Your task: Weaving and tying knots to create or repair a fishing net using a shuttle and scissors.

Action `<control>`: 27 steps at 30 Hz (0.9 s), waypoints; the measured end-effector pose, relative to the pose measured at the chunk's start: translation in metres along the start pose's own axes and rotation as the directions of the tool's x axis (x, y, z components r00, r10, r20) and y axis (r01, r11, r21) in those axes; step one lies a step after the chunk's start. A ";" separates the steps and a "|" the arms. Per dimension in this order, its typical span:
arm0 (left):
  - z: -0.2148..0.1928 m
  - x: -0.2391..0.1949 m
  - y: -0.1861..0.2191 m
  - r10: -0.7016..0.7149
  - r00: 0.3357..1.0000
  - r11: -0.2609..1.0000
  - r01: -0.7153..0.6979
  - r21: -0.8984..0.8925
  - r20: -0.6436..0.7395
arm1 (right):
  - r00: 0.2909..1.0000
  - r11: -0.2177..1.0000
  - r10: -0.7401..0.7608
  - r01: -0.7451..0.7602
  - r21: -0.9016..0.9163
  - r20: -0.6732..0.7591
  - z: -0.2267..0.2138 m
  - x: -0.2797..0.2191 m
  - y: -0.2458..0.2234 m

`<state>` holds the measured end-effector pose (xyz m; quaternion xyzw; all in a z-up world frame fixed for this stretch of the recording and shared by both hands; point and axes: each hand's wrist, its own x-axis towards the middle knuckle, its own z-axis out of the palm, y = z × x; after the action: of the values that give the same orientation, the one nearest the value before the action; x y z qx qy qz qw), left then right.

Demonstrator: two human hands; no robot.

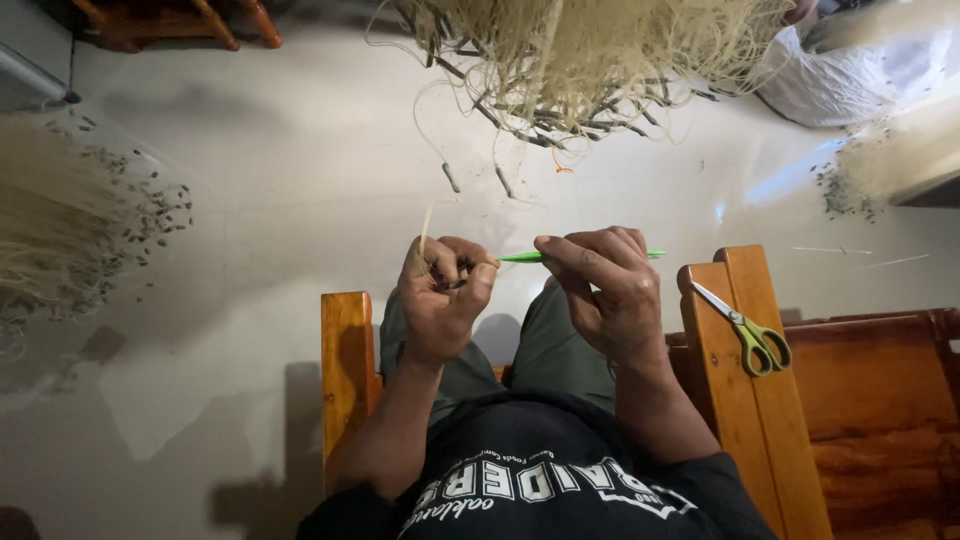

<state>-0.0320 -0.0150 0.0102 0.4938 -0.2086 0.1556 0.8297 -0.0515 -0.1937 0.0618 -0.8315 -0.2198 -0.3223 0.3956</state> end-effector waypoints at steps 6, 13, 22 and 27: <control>-0.003 -0.005 -0.006 0.000 1.000 1.000 0.000 -0.002 0.009 | 1.000 1.000 -0.007 0.007 -0.004 0.007 -0.003 -0.002 0.002; -0.003 -0.008 -0.010 -0.006 1.000 1.000 0.006 0.027 -0.009 | 1.000 1.000 -0.021 0.021 0.017 0.017 -0.003 -0.002 0.002; -0.001 -0.010 -0.016 -0.006 1.000 1.000 0.006 0.014 -0.008 | 0.998 0.975 0.052 -0.059 0.216 0.038 0.009 -0.008 0.005; 0.005 -0.007 -0.011 -0.012 1.000 1.000 0.012 0.023 0.000 | 0.997 0.900 0.053 -0.068 0.430 0.047 0.019 -0.020 0.011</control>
<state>-0.0343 -0.0248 0.0005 0.5045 -0.2039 0.1531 0.8249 -0.0513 -0.1868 0.0331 -0.7353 -0.2665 -0.2390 0.5756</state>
